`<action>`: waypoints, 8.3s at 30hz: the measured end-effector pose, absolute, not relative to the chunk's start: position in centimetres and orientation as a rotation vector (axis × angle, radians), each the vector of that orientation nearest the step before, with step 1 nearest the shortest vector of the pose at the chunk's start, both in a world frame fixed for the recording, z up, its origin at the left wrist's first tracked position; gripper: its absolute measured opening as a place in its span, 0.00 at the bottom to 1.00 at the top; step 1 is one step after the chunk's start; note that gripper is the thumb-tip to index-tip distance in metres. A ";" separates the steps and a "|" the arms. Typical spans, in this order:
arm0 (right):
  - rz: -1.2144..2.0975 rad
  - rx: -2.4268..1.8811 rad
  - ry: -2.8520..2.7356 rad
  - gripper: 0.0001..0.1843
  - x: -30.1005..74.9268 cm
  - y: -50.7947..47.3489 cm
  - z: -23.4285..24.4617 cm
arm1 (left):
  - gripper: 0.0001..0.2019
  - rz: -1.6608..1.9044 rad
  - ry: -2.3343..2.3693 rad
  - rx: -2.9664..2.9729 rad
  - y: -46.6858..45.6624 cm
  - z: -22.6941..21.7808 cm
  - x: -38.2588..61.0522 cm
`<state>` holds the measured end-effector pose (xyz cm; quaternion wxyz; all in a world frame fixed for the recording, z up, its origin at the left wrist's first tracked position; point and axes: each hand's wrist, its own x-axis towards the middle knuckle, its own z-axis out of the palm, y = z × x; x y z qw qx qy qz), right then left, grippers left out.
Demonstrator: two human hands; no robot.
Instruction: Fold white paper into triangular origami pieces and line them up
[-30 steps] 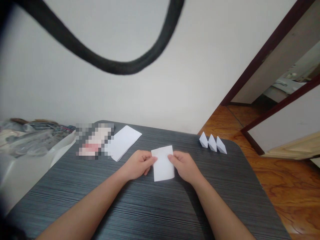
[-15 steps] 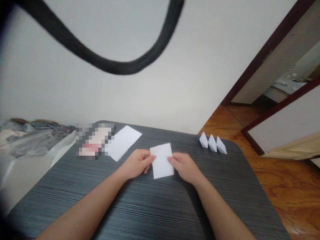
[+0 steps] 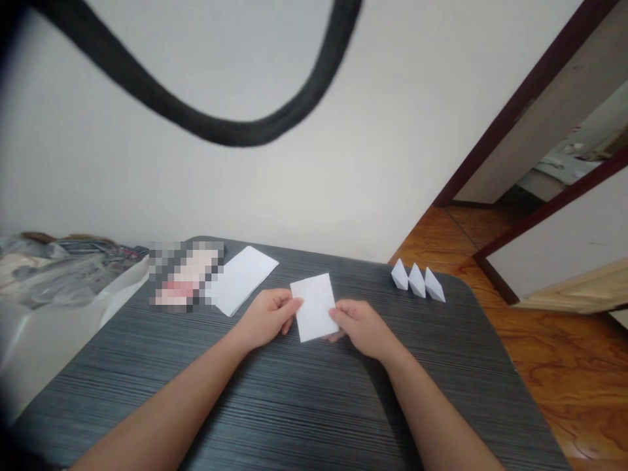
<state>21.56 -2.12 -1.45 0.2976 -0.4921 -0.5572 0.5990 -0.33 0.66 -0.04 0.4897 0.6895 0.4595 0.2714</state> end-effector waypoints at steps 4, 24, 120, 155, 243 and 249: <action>1.585 -1.317 -1.468 0.21 21.4 -2.1 -1.5 | 0.19 0.667 1.145 1.675 0.7 -0.1 -0.3; 1.628 -1.291 -1.366 0.20 21.0 -2.4 -1.8 | 0.17 0.737 1.042 1.574 0.6 -0.8 0.0; 1.261 -1.203 -1.584 0.16 21.5 -2.5 -2.4 | 0.11 0.783 0.699 1.129 0.8 -1.2 -0.1; 1.421 -1.248 -1.466 0.17 20.8 -2.4 -2.3 | 0.10 0.821 0.758 1.268 0.7 -1.1 0.1; 0.825 -1.357 -2.008 0.13 19.7 -3.0 0.0 | 0.11 0.695 0.908 1.732 0.3 0.0 0.2; 0.859 -1.340 -2.069 0.14 19.5 -3.0 0.3 | 0.12 0.691 0.900 1.834 0.1 0.1 0.3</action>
